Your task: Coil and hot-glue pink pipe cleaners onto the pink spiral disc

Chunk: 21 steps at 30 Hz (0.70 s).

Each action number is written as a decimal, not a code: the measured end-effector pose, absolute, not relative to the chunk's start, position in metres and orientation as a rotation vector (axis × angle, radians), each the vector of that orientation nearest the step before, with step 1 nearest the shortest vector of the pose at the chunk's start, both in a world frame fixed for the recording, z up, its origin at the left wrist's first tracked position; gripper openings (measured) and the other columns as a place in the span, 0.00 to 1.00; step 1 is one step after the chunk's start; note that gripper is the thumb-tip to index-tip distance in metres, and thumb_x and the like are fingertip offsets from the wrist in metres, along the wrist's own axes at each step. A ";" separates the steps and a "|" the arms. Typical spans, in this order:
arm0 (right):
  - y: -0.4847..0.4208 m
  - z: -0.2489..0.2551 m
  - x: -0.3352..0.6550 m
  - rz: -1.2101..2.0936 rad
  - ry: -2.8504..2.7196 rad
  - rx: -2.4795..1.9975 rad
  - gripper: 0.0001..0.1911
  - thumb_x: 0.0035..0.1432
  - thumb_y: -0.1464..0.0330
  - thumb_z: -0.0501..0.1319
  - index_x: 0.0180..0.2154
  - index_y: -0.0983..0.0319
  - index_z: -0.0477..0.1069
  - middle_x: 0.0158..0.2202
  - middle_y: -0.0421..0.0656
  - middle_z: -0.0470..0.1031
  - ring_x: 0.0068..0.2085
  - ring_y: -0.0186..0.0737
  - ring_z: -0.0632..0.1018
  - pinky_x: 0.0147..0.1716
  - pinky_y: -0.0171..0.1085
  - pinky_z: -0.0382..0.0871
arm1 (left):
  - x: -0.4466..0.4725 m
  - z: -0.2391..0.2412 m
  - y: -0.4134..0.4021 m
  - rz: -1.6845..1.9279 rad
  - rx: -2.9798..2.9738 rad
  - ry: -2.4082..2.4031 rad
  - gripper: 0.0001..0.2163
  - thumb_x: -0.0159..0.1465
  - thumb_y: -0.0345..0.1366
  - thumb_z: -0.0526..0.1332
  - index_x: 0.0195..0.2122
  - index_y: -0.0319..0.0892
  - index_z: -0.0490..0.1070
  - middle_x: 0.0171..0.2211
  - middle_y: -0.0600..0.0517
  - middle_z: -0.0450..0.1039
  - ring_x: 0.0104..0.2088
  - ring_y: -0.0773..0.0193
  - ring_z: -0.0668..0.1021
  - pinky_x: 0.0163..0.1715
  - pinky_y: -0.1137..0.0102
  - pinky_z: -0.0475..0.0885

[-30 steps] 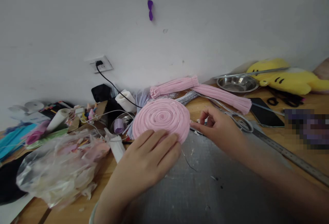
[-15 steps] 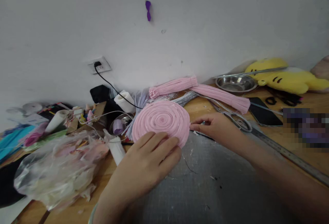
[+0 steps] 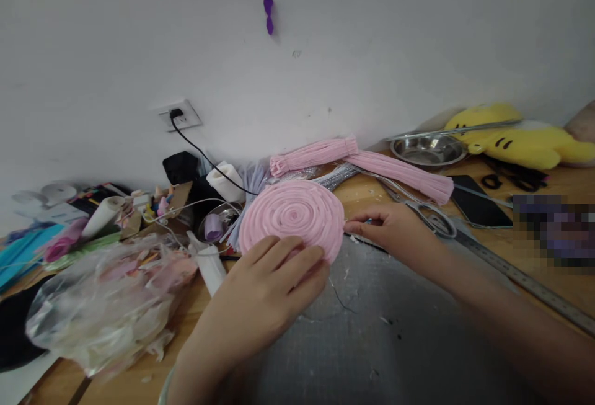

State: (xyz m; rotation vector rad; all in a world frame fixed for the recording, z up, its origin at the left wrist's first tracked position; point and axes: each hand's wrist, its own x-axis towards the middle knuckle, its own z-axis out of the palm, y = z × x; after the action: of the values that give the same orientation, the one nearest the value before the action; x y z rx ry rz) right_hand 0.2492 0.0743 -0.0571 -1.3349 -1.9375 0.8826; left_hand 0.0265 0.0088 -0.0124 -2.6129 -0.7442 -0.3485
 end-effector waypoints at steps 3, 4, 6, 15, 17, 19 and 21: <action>0.074 -0.057 0.249 0.846 -1.952 -1.340 0.13 0.55 0.59 0.60 0.28 0.58 0.80 0.27 0.41 0.78 0.30 0.39 0.75 0.26 0.35 0.62 | 0.027 -0.012 0.009 -0.351 -2.598 -0.739 0.10 0.68 0.28 0.52 0.42 0.39 0.72 0.42 0.52 0.75 0.43 0.59 0.73 0.39 0.62 0.70; 0.074 -0.056 0.249 0.836 -1.957 -1.339 0.13 0.55 0.59 0.60 0.28 0.58 0.80 0.27 0.40 0.78 0.30 0.39 0.75 0.26 0.35 0.62 | 0.027 -0.012 0.010 -0.355 -2.594 -0.737 0.10 0.68 0.28 0.52 0.42 0.39 0.72 0.42 0.52 0.75 0.42 0.59 0.73 0.39 0.63 0.70; 0.074 -0.056 0.249 0.819 -1.969 -1.336 0.13 0.56 0.58 0.60 0.28 0.58 0.80 0.26 0.40 0.78 0.29 0.39 0.75 0.26 0.35 0.62 | 0.027 -0.013 0.010 -0.355 -2.591 -0.731 0.10 0.68 0.28 0.52 0.42 0.39 0.72 0.41 0.52 0.75 0.42 0.59 0.73 0.38 0.63 0.70; 0.073 -0.055 0.249 0.803 -1.974 -1.355 0.14 0.56 0.58 0.60 0.28 0.58 0.80 0.27 0.40 0.79 0.29 0.38 0.75 0.25 0.34 0.61 | 0.026 -0.014 0.011 -0.424 -2.615 -0.748 0.07 0.67 0.27 0.53 0.40 0.38 0.71 0.40 0.52 0.75 0.41 0.60 0.74 0.39 0.64 0.68; 0.073 -0.055 0.249 0.802 -1.961 -1.366 0.14 0.55 0.58 0.60 0.28 0.58 0.80 0.28 0.40 0.79 0.29 0.38 0.75 0.25 0.34 0.61 | 0.026 -0.014 0.011 -0.440 -2.617 -0.739 0.07 0.67 0.28 0.54 0.41 0.38 0.71 0.40 0.52 0.75 0.41 0.61 0.74 0.40 0.64 0.68; 0.072 -0.055 0.249 0.801 -1.955 -1.361 0.14 0.55 0.58 0.60 0.28 0.58 0.79 0.28 0.40 0.80 0.29 0.38 0.75 0.25 0.34 0.61 | 0.026 -0.014 0.011 -0.441 -2.618 -0.735 0.08 0.67 0.28 0.53 0.42 0.39 0.71 0.41 0.52 0.75 0.41 0.61 0.74 0.40 0.64 0.68; 0.072 -0.055 0.249 0.797 -1.960 -1.355 0.14 0.55 0.58 0.60 0.28 0.58 0.79 0.27 0.40 0.79 0.29 0.38 0.75 0.25 0.34 0.61 | 0.027 -0.013 0.012 -0.439 -2.625 -0.738 0.09 0.68 0.28 0.53 0.42 0.39 0.72 0.41 0.52 0.75 0.42 0.61 0.73 0.40 0.64 0.68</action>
State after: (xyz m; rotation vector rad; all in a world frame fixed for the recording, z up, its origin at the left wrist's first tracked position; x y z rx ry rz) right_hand 0.2493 0.0723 -0.0548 -1.3551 -1.9600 0.7968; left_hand 0.0269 0.0116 -0.0132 -2.6248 -0.7379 -0.4390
